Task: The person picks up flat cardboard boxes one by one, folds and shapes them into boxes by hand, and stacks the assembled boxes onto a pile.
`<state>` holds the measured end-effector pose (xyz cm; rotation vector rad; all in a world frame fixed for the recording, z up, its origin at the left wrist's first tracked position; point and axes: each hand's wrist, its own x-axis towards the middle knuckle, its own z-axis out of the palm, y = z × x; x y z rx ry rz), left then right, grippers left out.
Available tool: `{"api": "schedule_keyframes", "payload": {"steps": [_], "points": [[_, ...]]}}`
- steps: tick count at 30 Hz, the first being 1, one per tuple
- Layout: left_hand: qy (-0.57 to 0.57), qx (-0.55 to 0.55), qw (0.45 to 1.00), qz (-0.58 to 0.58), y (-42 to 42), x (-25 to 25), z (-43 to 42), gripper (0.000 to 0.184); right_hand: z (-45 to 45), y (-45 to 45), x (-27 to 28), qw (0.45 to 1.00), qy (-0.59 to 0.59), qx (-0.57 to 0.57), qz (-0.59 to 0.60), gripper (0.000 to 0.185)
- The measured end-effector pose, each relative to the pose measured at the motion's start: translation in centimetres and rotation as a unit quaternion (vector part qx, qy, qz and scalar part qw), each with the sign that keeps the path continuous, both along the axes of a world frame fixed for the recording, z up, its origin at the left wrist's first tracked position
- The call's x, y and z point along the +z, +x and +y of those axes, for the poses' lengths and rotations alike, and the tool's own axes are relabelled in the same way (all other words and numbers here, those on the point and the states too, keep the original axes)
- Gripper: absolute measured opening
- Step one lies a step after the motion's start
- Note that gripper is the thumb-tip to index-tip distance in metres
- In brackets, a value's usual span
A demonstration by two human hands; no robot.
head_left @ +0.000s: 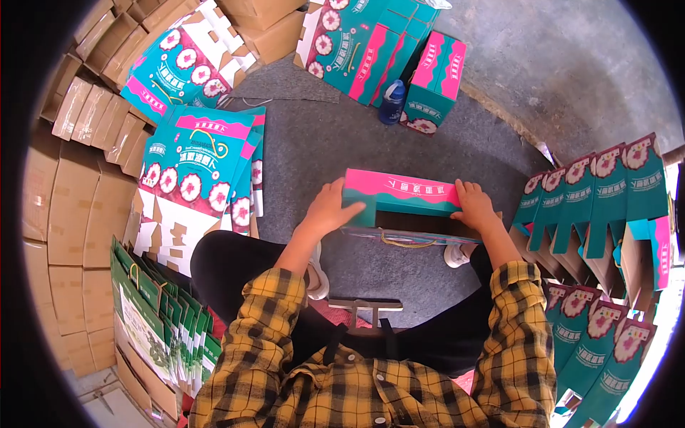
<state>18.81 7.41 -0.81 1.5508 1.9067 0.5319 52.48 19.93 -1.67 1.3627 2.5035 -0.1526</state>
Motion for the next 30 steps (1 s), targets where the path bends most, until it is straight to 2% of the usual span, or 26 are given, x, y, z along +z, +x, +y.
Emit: {"api": "schedule_keyframes", "payload": {"steps": [1,2,4,8,10,16,18,19,21,22,23,24,25,29,30], "points": [[-0.025,-0.012,0.998,0.049,0.1,-0.8,0.3,0.089,-0.1,0.0,-0.1,1.000,-0.001,-0.001,0.000,0.093],[-0.026,-0.012,0.998,0.049,0.1,-2.0,0.6,0.089,-0.4,0.1,-0.2,1.000,0.003,-0.003,0.007,0.093],[-0.137,-0.059,0.989,-0.007,0.2,-3.2,1.1,0.106,-0.4,0.2,-0.3,1.000,0.008,-0.005,0.014,0.093],[-0.158,-0.054,0.985,0.040,0.6,-3.8,1.1,0.112,-0.5,0.1,-0.2,1.000,0.004,-0.014,0.019,0.093],[-0.126,-0.069,0.986,0.082,0.6,-4.3,1.0,0.115,-0.5,0.1,-0.1,1.000,-0.001,-0.020,0.013,0.093],[-0.119,-0.071,0.987,0.085,0.6,-4.6,1.0,0.114,-0.8,0.3,0.7,1.000,0.012,-0.012,0.019,0.092],[-0.123,-0.071,0.986,0.087,0.7,-4.0,0.9,0.114,-0.7,0.1,2.9,1.000,0.001,-0.009,0.004,0.069],[-0.129,-0.070,0.985,0.092,0.7,-3.8,0.9,0.114,-0.2,0.4,3.8,1.000,0.000,-0.013,0.002,0.069],[-0.130,-0.072,0.984,0.093,0.8,-3.7,0.8,0.113,1.4,2.6,5.3,0.990,0.052,-0.132,0.027,0.041],[-0.130,-0.067,0.985,0.097,0.8,-3.7,0.8,0.112,2.2,4.3,5.6,0.989,0.054,-0.138,0.021,0.041],[-0.127,-0.074,0.985,0.094,0.8,-3.8,0.8,0.112,3.1,6.5,5.5,0.953,-0.094,-0.254,0.137,0.037],[-0.121,-0.071,0.986,0.090,0.8,-3.8,0.7,0.112,3.5,8.5,5.3,0.869,-0.235,-0.357,0.249,0.036],[-0.114,-0.068,0.987,0.086,0.8,-3.9,0.8,0.112,2.9,9.1,5.4,0.834,-0.298,-0.342,0.313,0.042],[-0.123,-0.075,0.985,0.090,0.8,-4.1,1.0,0.112,0.6,7.5,4.2,0.823,-0.343,-0.342,0.296,0.052],[-0.114,-0.075,0.987,0.081,0.8,-4.2,1.0,0.112,0.4,6.8,3.5,0.855,-0.323,-0.337,0.228,0.058]]}}
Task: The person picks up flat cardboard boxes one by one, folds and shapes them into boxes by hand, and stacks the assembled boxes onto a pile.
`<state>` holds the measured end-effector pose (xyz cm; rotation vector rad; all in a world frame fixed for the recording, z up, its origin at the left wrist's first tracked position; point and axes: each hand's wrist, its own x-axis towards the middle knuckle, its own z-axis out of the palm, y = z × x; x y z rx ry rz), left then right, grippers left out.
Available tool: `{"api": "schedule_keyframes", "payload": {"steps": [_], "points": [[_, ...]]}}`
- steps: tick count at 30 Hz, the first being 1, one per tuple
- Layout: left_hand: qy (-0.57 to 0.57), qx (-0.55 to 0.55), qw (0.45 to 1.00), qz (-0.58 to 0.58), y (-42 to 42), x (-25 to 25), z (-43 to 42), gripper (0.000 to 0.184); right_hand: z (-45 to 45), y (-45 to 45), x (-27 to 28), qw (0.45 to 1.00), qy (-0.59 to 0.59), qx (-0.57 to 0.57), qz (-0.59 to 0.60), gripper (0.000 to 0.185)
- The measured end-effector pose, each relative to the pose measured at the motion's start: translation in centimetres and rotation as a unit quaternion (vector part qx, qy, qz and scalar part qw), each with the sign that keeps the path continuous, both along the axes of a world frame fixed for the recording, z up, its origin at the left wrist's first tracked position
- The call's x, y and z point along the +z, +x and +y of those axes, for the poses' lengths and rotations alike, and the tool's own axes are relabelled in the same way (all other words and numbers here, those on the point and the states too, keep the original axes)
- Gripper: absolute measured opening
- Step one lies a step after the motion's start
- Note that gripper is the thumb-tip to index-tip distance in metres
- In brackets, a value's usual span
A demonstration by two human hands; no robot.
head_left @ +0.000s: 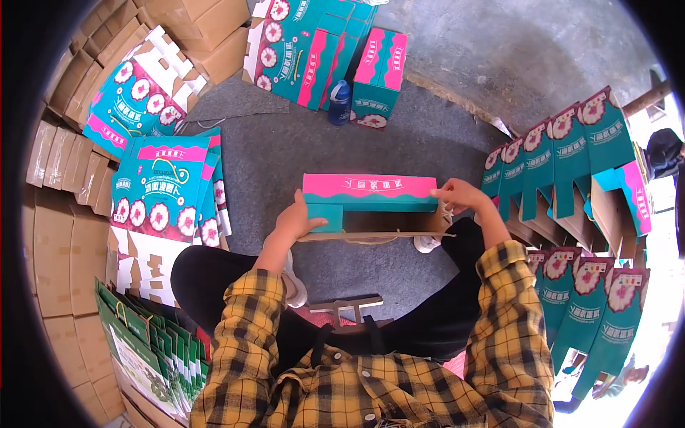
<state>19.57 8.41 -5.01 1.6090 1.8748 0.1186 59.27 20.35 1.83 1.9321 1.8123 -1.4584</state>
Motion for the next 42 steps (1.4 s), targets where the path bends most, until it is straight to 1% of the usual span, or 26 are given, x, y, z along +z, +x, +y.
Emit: {"api": "schedule_keyframes", "payload": {"steps": [1,2,4,5,7,8,10,11,12,14,17,18,20,21,23,24,26,27,28,29,30,31,33,34,35,42], "points": [[0.007,0.000,1.000,-0.009,-0.1,-0.2,-0.1,0.113,-0.3,-0.6,-0.6,0.997,0.004,0.032,-0.069,0.066],[0.006,-0.004,1.000,-0.006,-0.1,-0.3,-0.2,0.113,-0.6,-1.4,-0.7,0.997,0.003,0.028,-0.067,0.066],[0.007,0.008,1.000,-0.008,-0.1,-0.7,0.0,0.112,-0.9,-1.9,-0.9,0.998,-0.037,0.013,-0.044,0.079],[0.006,0.002,1.000,-0.006,-0.2,-1.0,0.1,0.112,-0.7,-1.4,-1.4,0.998,-0.038,0.007,-0.042,0.079],[0.014,0.002,0.999,-0.030,-0.4,-1.2,0.3,0.112,-0.6,-0.5,-1.9,0.995,-0.091,-0.018,0.029,0.085],[0.012,-0.004,0.999,-0.031,-0.3,-1.1,0.4,0.112,-0.9,0.3,-1.8,0.995,-0.093,-0.025,0.029,0.085],[0.027,-0.012,0.997,-0.065,-0.4,-0.7,0.3,0.107,-1.3,2.0,-1.8,0.978,-0.111,-0.050,0.168,0.092],[0.018,0.000,0.998,-0.055,-0.1,-0.2,0.3,0.102,-1.3,2.9,-2.0,0.970,-0.126,-0.074,0.196,0.082],[0.015,0.000,0.998,-0.055,-0.1,-0.3,0.2,0.102,-1.3,3.5,-2.3,0.969,-0.128,-0.074,0.196,0.082],[0.026,0.009,0.999,-0.043,0.0,-0.6,0.4,0.098,-1.4,4.5,-2.6,0.907,-0.214,-0.170,0.319,0.071],[-0.014,0.018,0.995,-0.101,0.0,0.4,0.5,0.096,-1.7,4.9,-2.3,0.905,-0.201,-0.130,0.352,0.072],[-0.014,0.019,0.995,-0.101,0.0,0.4,0.6,0.096,-2.0,4.8,-2.0,0.905,-0.202,-0.129,0.352,0.072],[0.034,-0.028,0.996,-0.072,-0.2,-0.5,0.6,0.095,-2.7,4.1,-1.1,0.928,-0.164,-0.108,0.317,0.071],[0.033,-0.025,0.997,-0.071,-0.3,-1.0,0.6,0.095,-2.7,3.4,-0.8,0.927,-0.167,-0.105,0.318,0.071],[0.023,-0.028,0.993,-0.114,-0.4,-2.3,0.8,0.094,-2.7,1.1,-0.6,0.979,-0.085,-0.021,0.181,0.076],[0.022,-0.025,0.993,-0.113,-0.4,-2.7,0.8,0.094,-2.7,0.0,-0.7,0.979,-0.088,-0.018,0.182,0.076],[0.032,0.042,0.987,-0.154,-0.1,-3.0,0.7,0.093,-2.7,-1.3,-1.2,0.994,0.031,0.062,0.082,0.088],[0.031,0.041,0.987,-0.153,0.0,-3.1,0.6,0.093,-2.4,-1.3,-2.4,0.992,0.075,0.085,0.061,0.090],[0.032,0.039,0.988,-0.144,0.0,-2.8,0.5,0.092,-2.2,-0.9,-4.7,0.992,0.075,0.084,0.061,0.090],[0.033,0.039,0.990,-0.135,0.0,-2.6,0.5,0.092,-1.8,-0.1,-7.5,0.991,0.097,0.088,0.033,0.090],[0.033,0.040,0.990,-0.135,0.1,-2.2,0.5,0.092,-1.5,0.4,-8.8,0.989,0.119,0.093,0.005,0.091],[0.025,0.040,0.991,-0.128,0.2,-1.7,0.5,0.090,-1.6,0.1,-8.2,0.988,0.119,0.094,0.004,0.091],[0.017,0.041,0.992,-0.121,0.4,-0.7,0.4,0.088,-2.0,-0.5,-7.1,0.985,0.127,0.094,0.076,0.093],[0.000,0.042,0.995,-0.094,0.6,-0.2,0.4,0.086,-1.8,-0.3,-7.6,0.985,0.126,0.095,0.076,0.093],[-0.016,0.042,0.997,-0.068,0.7,0.2,0.4,0.084,-1.8,-0.2,-8.2,0.988,0.121,0.085,0.048,0.094],[-0.023,0.043,0.997,-0.057,0.6,-0.5,0.7,0.085,-1.7,-0.4,-8.3,0.989,0.095,0.090,-0.074,0.092]]}}
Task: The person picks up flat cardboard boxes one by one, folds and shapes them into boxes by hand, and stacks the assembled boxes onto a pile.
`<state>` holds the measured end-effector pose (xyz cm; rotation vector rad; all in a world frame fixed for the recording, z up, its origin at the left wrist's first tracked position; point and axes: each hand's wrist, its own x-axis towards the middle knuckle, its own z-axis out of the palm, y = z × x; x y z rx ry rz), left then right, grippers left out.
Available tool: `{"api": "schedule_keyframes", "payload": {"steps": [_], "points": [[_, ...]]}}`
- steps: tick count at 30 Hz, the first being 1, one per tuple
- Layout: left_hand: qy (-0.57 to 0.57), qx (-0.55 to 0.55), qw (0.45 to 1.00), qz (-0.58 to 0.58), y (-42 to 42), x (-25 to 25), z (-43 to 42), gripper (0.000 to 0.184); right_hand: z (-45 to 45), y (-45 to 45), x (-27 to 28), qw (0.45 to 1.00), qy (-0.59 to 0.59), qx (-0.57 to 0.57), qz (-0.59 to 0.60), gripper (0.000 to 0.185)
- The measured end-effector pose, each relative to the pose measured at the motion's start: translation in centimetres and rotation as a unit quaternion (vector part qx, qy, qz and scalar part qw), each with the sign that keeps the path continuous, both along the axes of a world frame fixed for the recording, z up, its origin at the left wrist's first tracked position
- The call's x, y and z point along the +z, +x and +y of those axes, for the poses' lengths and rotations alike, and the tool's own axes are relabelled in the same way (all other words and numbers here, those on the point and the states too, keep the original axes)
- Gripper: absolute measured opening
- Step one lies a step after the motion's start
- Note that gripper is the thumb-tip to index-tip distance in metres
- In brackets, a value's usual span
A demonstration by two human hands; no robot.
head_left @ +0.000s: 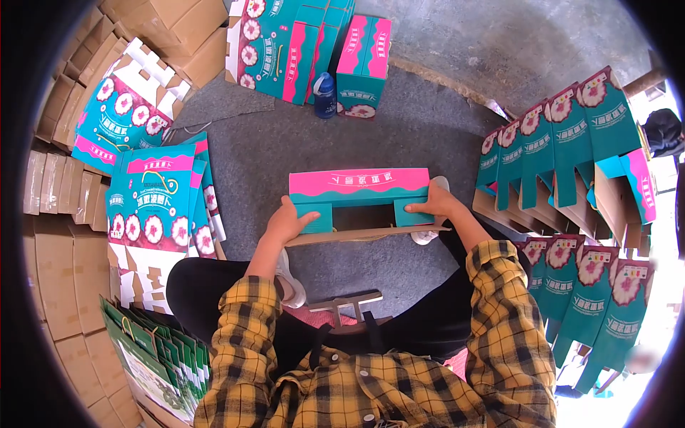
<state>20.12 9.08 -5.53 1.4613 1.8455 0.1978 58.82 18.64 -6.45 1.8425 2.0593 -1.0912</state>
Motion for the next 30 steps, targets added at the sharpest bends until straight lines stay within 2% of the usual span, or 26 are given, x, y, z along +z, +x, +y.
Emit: {"api": "schedule_keyframes", "payload": {"steps": [1,3,7,12,16,18,22,24,25,27,30], "points": [[0.008,-0.004,1.000,0.013,-0.1,-0.4,-0.1,0.085,0.0,-0.1,-0.3,1.000,0.002,-0.002,-0.001,0.092],[0.024,-0.020,0.999,0.018,-0.1,-0.6,0.0,0.085,0.0,0.6,-1.4,0.998,0.052,0.023,0.013,0.108],[0.057,-0.021,0.998,-0.001,0.2,-0.9,0.2,0.082,-0.6,0.7,-1.1,0.996,0.093,0.003,-0.010,0.109],[0.049,0.004,0.998,-0.043,-0.4,-1.9,0.0,0.080,-1.0,-0.1,1.1,0.999,0.027,-0.032,0.000,0.107],[0.057,0.016,0.996,-0.060,-0.4,-2.3,-0.2,0.079,-0.7,0.6,-1.2,0.998,0.014,-0.057,0.030,0.101],[0.006,0.109,0.985,-0.132,-0.7,-3.4,0.0,0.080,-0.1,1.5,-4.1,0.981,-0.016,-0.070,0.178,0.096],[-0.008,0.147,0.977,-0.155,-0.3,-3.1,0.0,0.082,-0.7,0.7,-0.8,0.975,-0.050,-0.134,0.170,0.089],[-0.044,0.184,0.968,-0.163,0.5,-0.4,-0.6,0.084,-1.2,0.2,1.6,0.981,-0.060,-0.127,0.132,0.112],[-0.042,0.178,0.969,-0.164,0.4,-0.5,-0.6,0.084,-1.2,-0.1,2.5,0.981,-0.056,-0.132,0.132,0.112],[0.005,0.144,0.980,-0.138,0.0,-1.0,-0.6,0.081,-0.7,-0.4,4.4,0.991,-0.020,-0.110,0.069,0.110],[-0.024,0.149,0.968,-0.202,0.7,0.8,-0.7,0.078,0.6,-0.3,8.2,0.993,0.037,-0.054,0.102,0.107]]}}
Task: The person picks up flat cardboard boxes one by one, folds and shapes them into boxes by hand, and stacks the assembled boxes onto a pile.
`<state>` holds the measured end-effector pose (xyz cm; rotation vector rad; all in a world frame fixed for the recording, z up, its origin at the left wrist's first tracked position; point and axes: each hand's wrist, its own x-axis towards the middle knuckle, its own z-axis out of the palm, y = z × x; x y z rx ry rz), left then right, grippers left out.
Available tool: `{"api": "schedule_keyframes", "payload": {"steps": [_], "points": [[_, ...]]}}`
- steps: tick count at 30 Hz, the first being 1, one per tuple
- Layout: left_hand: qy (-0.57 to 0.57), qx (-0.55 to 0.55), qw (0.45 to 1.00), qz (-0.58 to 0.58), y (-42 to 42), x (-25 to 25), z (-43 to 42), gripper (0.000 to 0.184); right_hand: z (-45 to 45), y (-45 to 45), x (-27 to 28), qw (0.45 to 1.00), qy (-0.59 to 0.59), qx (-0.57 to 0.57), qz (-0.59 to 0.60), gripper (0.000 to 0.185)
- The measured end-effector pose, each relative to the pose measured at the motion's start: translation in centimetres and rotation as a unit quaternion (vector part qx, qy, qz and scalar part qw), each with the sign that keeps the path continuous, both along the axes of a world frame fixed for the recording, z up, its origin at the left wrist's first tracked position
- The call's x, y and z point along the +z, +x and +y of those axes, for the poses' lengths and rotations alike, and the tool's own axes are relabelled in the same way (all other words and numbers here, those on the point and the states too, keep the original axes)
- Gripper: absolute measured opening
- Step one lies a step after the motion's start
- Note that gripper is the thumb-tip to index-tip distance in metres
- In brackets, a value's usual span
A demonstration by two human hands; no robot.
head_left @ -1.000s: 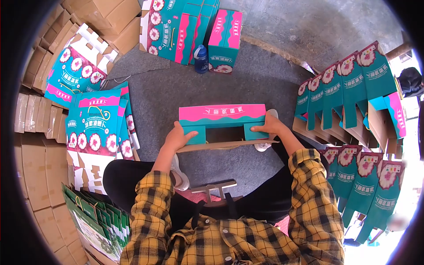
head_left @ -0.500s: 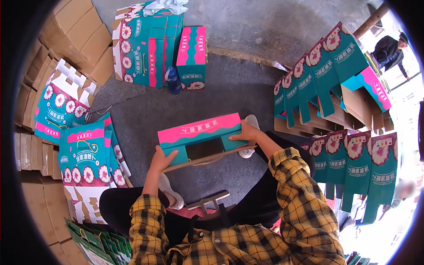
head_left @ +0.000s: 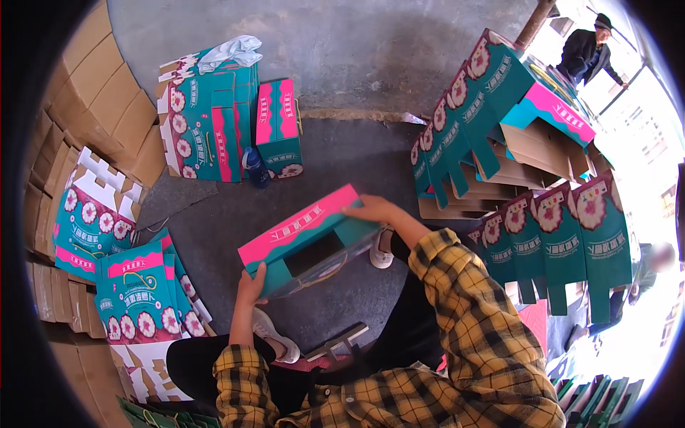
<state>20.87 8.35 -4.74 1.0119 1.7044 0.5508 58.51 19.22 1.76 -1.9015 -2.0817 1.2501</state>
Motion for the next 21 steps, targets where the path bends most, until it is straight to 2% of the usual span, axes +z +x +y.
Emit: {"api": "schedule_keyframes", "payload": {"steps": [4,6,7,8,9,10,12,13,15,19,21], "points": [[-0.007,0.027,0.998,-0.057,1.5,2.3,0.5,0.077,2.5,0.9,3.8,0.998,0.049,-0.007,-0.041,0.099],[0.031,-0.007,0.997,-0.064,2.1,1.4,1.4,0.079,3.7,2.3,4.7,0.988,0.129,0.056,-0.069,0.090],[0.031,-0.007,0.997,-0.063,3.0,2.3,1.5,0.079,3.5,2.7,6.5,0.986,0.141,0.051,-0.073,0.071],[0.037,-0.013,0.995,-0.089,4.3,4.0,1.6,0.079,3.6,3.8,6.5,0.986,0.140,0.052,-0.074,0.071],[0.043,-0.018,0.992,-0.115,5.3,4.8,2.0,0.080,3.7,5.2,6.4,0.980,0.187,0.046,-0.059,0.068],[0.041,-0.016,0.992,-0.115,5.8,3.6,2.8,0.080,3.8,6.5,6.1,0.971,0.232,0.040,-0.043,0.066],[0.151,-0.085,0.976,-0.128,7.5,-0.5,4.7,0.079,2.4,8.9,5.5,0.964,0.267,-0.005,-0.003,0.060],[0.145,-0.086,0.978,-0.126,8.5,-1.7,5.5,0.079,1.6,10.3,3.8,0.965,0.262,-0.007,-0.001,0.060],[0.214,-0.107,0.954,-0.180,11.1,-3.7,7.4,0.076,0.0,12.6,0.1,0.921,0.380,-0.089,0.018,0.060],[0.146,-0.119,0.970,-0.152,16.1,-7.4,11.0,0.075,-1.7,18.3,-10.7,0.908,0.382,-0.173,-0.011,0.058],[0.100,-0.088,0.974,-0.183,18.1,-11.0,12.2,0.076,-2.5,20.8,-15.9,0.945,0.156,-0.268,-0.106,0.052]]}}
